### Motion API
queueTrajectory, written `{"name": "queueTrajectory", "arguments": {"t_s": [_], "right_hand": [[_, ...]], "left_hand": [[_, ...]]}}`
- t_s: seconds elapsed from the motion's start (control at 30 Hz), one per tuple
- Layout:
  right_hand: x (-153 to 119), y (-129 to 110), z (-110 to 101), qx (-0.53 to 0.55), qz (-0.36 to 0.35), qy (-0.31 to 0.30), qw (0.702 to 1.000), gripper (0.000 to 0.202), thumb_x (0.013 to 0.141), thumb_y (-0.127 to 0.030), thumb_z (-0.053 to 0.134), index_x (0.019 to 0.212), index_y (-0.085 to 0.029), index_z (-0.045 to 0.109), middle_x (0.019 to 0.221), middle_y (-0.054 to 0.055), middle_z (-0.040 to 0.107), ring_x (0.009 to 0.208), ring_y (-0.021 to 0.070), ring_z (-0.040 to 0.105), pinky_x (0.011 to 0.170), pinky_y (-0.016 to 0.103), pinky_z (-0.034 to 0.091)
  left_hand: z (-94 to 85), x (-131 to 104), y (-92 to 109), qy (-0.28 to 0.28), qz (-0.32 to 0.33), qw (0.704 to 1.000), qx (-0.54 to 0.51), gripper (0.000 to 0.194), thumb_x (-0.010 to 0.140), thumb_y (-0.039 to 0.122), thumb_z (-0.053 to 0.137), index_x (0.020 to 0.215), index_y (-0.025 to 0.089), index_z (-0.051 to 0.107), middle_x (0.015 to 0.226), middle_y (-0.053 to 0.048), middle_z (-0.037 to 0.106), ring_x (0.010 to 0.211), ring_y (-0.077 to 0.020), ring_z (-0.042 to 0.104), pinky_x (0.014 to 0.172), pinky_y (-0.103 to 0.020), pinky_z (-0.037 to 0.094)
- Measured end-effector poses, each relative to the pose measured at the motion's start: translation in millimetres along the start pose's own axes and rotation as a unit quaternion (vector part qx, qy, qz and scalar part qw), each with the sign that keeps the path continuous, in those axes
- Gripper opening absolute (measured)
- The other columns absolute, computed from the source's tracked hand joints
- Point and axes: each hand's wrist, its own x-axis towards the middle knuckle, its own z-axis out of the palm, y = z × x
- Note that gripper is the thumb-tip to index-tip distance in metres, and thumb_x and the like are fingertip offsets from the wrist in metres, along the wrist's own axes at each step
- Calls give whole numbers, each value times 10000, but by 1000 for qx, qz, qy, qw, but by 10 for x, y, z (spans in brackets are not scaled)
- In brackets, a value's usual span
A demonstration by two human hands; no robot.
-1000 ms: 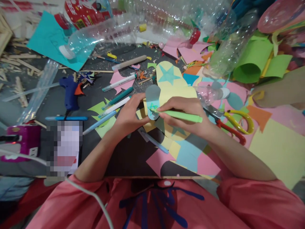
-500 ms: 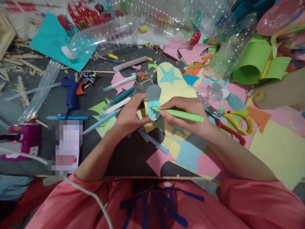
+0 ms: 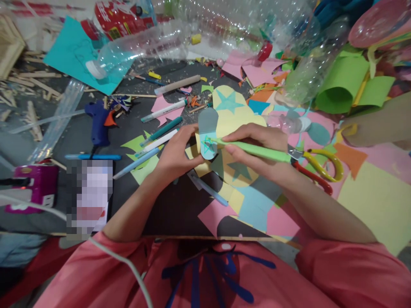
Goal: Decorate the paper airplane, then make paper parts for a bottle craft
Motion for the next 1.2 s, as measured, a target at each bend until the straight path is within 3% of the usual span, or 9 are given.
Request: {"name": "queueTrajectory", "arguments": {"t_s": [0.23,0.53,0.77,1.2], "right_hand": [[19,45,7,-44,-13,-52,998,125,911,-267,611,827,-218,690,709,-3,724,594,118,649,559,238,495],[24,75,-1,-44,-76,-61,994,105,911,-225,620,836,-208,691,755,20,747,673,131,688,587,233,504],[28,62,-11,-50,-27,-64,996,124,923,-264,599,858,-218,695,770,4,747,652,126,682,596,238,514],[21,70,-4,-24,-5,-67,997,141,911,-298,609,836,-235,710,759,3,741,637,131,664,603,251,519]], "left_hand": [[3,-2,-24,-1,-9,1000,9,551,731,319,718,1238,197,539,1288,-109,637,1174,-291,628,1014,-378,501],[-2,3,-8,2,2,1000,6,522,739,291,701,1227,191,545,1260,-103,655,1163,-275,634,1011,-364,503],[6,8,-11,1,7,1000,1,532,753,303,708,1247,203,538,1273,-99,651,1160,-273,636,995,-358,510],[-10,17,13,-5,-1,1000,5,528,749,307,667,1248,187,545,1261,-99,658,1146,-272,633,989,-369,510]]}}
